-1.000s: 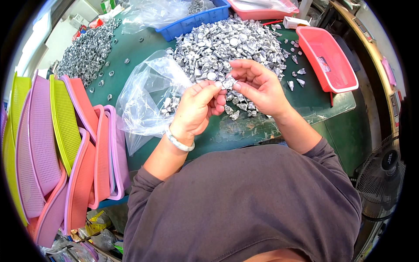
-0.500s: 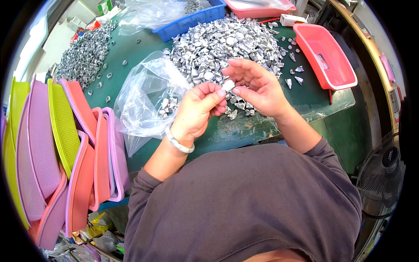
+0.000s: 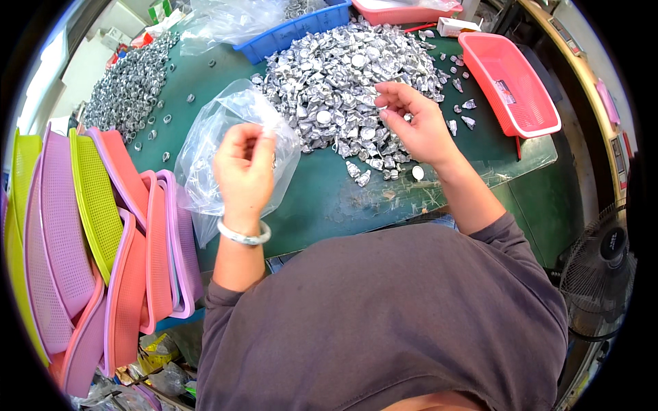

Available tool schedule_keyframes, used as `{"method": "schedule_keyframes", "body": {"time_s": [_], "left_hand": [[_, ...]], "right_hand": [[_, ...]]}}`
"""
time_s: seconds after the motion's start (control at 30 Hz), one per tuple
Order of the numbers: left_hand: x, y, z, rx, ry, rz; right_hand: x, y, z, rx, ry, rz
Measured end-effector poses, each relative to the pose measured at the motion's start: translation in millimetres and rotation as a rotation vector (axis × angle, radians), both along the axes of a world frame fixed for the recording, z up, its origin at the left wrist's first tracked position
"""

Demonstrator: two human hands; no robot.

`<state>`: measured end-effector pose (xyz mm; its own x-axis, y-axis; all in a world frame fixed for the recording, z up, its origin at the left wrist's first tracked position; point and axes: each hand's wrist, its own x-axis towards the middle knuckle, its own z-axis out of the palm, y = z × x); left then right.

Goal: The person picks up metal components from a pile on a table by hand and places them into a clear plastic bag.

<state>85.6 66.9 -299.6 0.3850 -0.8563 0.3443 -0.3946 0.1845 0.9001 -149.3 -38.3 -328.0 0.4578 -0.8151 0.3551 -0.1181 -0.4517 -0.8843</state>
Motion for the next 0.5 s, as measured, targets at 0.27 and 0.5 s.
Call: {"method": "schedule_keyframes", "body": {"time_s": [0.27,0.5], "left_hand": [[10,4,-9,0.056,-0.384,0.175],[-25,4,-7,0.023,-0.237,-0.111]], "right_hand": [[23,-10,-20,-0.638,0.400,-0.085],[38,-7,-21,-0.776,0.545,-0.227]]}}
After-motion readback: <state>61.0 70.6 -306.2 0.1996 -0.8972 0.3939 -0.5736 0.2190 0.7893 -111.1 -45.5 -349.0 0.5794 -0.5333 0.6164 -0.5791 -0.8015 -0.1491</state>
